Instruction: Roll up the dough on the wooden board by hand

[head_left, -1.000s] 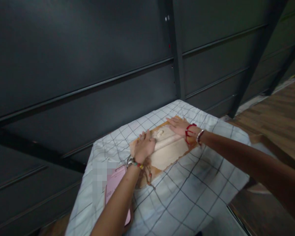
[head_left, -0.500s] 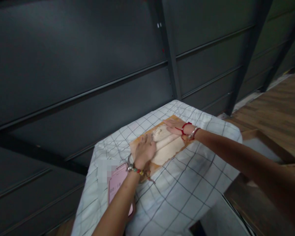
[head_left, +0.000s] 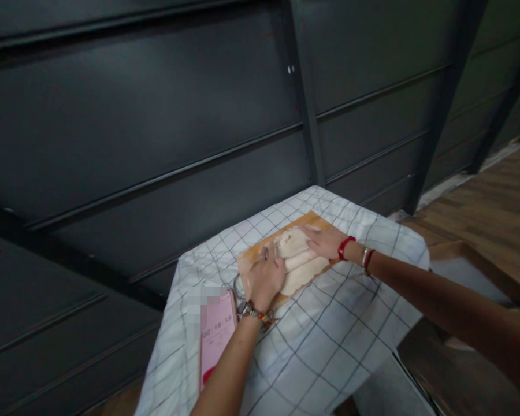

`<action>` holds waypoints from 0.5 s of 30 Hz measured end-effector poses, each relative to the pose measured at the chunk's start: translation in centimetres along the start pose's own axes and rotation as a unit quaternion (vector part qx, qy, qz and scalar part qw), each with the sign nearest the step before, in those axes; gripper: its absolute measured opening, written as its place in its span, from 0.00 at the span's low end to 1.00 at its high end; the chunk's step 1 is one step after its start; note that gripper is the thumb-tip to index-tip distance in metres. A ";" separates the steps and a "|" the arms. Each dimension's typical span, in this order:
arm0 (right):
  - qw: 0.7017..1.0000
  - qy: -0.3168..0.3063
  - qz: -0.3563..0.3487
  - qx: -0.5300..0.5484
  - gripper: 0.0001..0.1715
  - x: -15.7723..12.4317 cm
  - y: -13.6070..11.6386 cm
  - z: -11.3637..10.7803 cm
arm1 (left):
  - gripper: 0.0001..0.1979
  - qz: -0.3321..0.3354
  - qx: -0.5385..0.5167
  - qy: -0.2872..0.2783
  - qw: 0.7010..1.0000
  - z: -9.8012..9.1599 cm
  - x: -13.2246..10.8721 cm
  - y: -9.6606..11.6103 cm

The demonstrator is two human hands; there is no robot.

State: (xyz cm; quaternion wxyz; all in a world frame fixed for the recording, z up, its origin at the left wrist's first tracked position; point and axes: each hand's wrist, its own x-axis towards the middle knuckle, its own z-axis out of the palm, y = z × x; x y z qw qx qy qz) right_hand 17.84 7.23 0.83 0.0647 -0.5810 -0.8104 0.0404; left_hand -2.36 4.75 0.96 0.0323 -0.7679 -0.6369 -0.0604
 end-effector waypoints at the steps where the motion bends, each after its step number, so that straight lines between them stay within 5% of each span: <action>1: 1.000 -0.002 -0.004 -0.018 0.34 -0.5 -0.2 0.0 | 0.27 0.004 0.013 0.012 1.000 0.0 -0.5 0.2; 8: 0.998 0.036 -0.008 -0.052 0.33 -2.3 -0.7 0.6 | 0.27 0.021 0.039 0.051 0.998 0.0 -1.8 0.7; 15: 0.997 0.059 -0.055 0.008 0.31 0.9 0.9 1.4 | 0.23 0.013 -0.019 0.029 0.999 0.6 0.4 -0.1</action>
